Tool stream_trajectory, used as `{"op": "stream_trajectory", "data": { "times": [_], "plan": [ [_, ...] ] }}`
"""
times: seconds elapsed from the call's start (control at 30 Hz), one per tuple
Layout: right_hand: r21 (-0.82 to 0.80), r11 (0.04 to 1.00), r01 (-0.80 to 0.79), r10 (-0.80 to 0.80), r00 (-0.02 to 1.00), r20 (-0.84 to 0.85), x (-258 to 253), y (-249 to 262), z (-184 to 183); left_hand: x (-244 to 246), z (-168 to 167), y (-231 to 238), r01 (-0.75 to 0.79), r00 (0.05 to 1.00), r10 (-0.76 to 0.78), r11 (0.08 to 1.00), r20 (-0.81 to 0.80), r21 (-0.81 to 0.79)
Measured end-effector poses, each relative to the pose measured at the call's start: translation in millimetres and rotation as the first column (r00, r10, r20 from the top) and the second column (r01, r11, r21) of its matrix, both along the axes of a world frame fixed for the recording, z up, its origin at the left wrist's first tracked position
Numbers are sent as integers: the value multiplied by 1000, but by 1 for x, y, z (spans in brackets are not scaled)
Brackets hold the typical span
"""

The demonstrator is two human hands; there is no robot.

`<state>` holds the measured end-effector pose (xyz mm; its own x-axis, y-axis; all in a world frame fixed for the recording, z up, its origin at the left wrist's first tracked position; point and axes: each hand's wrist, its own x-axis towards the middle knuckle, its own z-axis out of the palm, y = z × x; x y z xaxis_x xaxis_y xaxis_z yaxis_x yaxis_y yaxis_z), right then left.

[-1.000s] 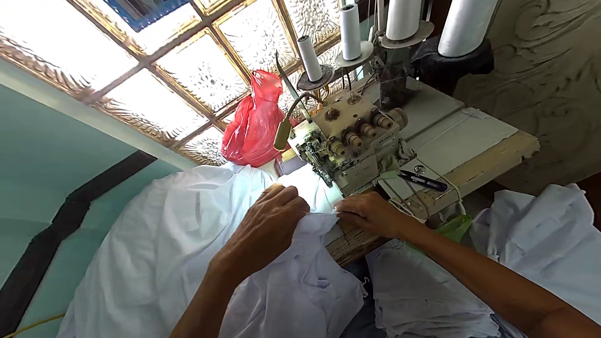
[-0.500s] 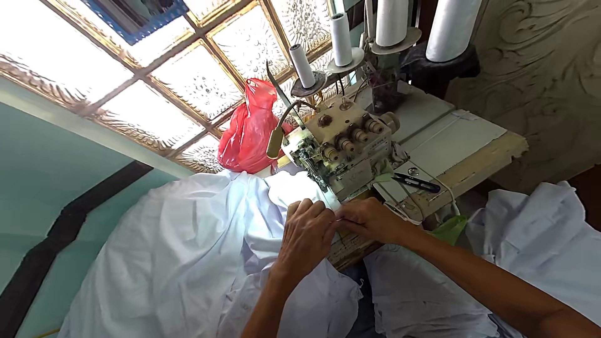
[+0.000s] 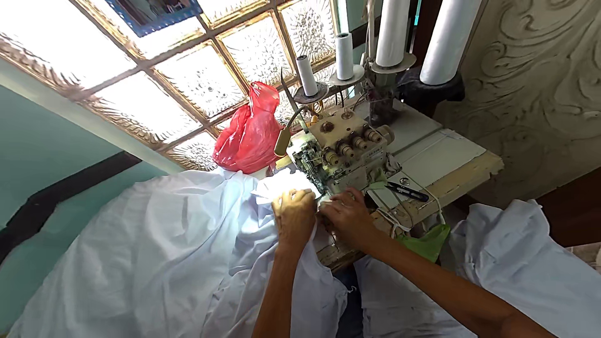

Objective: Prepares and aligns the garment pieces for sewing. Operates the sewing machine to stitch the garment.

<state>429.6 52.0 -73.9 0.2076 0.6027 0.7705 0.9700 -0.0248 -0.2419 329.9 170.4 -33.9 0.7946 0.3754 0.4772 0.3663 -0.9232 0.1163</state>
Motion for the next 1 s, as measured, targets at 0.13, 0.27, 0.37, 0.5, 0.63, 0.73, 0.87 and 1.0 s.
{"op": "stream_trajectory", "data": {
  "times": [0.13,0.27,0.37,0.5,0.63,0.73,0.87,1.0],
  "plan": [
    [-112,991,-69,56,992,-117,5,-34,6,5,1,19,-49,999,48,998,-17,-45],
    [-523,829,200,-354,911,-212,56,-78,5,-7,3,15,-135,990,133,989,-42,-53],
    [-842,508,182,-577,798,-175,76,-89,11,-27,3,-5,-161,987,160,985,-29,-59],
    [-718,634,286,-496,863,-94,84,-91,-13,-41,-3,-24,-184,983,184,981,5,-56],
    [-641,702,310,-498,857,-131,108,-92,-20,-41,0,-25,-205,979,202,972,-37,-118],
    [-653,680,334,-539,832,-135,97,-88,-3,-40,-2,-24,-209,978,210,967,-12,-144],
    [-573,793,206,-375,907,-192,54,-68,41,-39,1,-27,-218,976,216,952,-33,-215],
    [-615,789,17,-216,944,-251,18,-26,77,-39,0,-27,-211,977,214,949,-10,-234]
  ]
}}
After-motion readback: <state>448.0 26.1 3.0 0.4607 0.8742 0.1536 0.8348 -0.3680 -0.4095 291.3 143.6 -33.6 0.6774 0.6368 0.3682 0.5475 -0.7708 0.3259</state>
